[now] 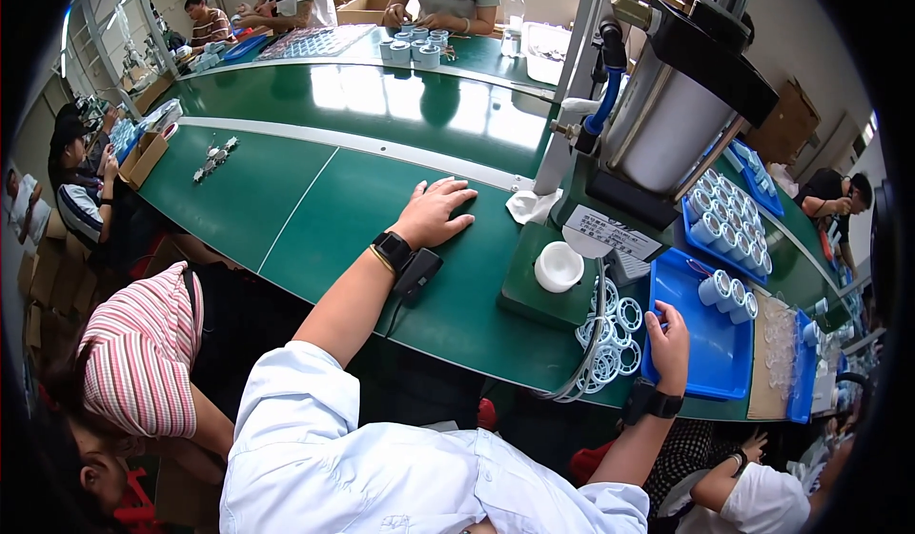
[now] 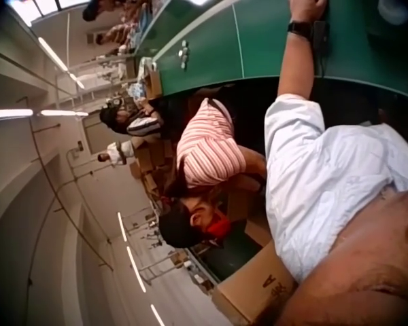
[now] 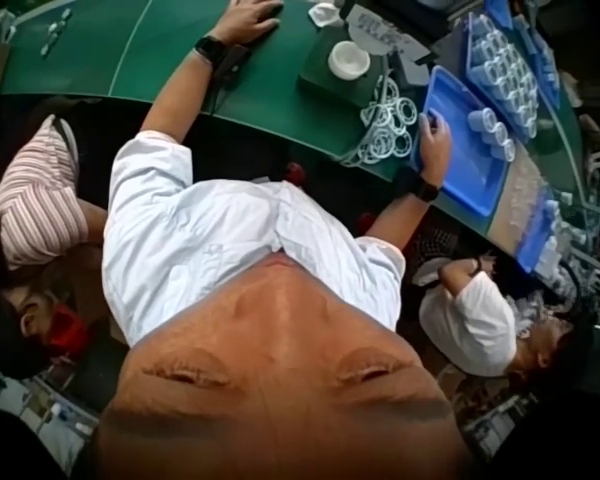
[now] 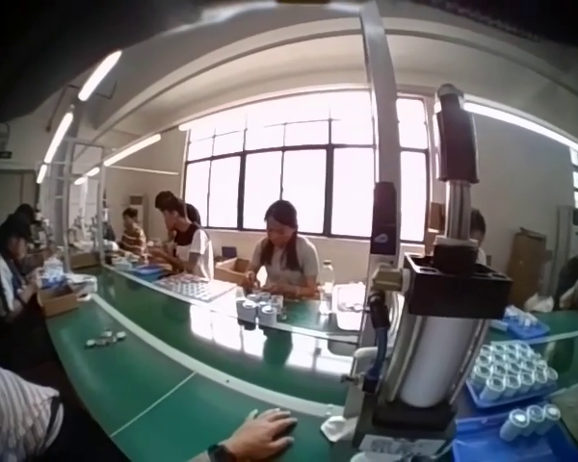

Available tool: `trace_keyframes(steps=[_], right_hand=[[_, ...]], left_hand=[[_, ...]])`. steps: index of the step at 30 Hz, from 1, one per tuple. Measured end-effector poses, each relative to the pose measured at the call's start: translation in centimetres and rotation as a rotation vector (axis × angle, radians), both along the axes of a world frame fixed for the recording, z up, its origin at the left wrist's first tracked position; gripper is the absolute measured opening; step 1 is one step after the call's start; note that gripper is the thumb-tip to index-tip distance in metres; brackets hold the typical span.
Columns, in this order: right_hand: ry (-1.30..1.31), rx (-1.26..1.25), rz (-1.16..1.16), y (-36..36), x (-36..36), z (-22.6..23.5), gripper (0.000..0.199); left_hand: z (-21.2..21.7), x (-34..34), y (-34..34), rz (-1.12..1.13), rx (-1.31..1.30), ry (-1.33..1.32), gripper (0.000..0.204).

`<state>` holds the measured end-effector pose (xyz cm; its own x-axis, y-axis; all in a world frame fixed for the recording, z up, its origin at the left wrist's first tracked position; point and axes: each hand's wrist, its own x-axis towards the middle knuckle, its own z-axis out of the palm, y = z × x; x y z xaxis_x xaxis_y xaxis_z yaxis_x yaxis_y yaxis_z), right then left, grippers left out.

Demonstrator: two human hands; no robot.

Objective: The person picks up a motor, places it into a press machine, and removes it to place on a blue tray. This process is repeated until the tray is full and moved to the side.

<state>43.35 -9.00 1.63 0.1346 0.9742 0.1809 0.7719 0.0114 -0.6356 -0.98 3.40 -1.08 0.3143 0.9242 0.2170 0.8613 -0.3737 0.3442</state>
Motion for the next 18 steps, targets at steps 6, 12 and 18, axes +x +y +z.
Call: trace_keyframes(steps=[6, 12, 18], right_hand=[[-0.006, 0.015, -0.007, 0.4, -0.1, -0.2, 0.037], [-0.037, 0.056, -0.008, 0.5, -0.1, -0.4, 0.033], [-0.191, -0.013, -0.031, 0.0, 3.9, -4.2, 0.031]], left_hand=[[0.0, -1.2, 1.5, -0.111, 0.072, -0.072, 0.046], [4.6, -7.4, 11.3, -0.059, 0.007, -0.189, 0.040], [9.4, -13.2, 24.8, 0.188, -0.013, -0.044, 0.040]])
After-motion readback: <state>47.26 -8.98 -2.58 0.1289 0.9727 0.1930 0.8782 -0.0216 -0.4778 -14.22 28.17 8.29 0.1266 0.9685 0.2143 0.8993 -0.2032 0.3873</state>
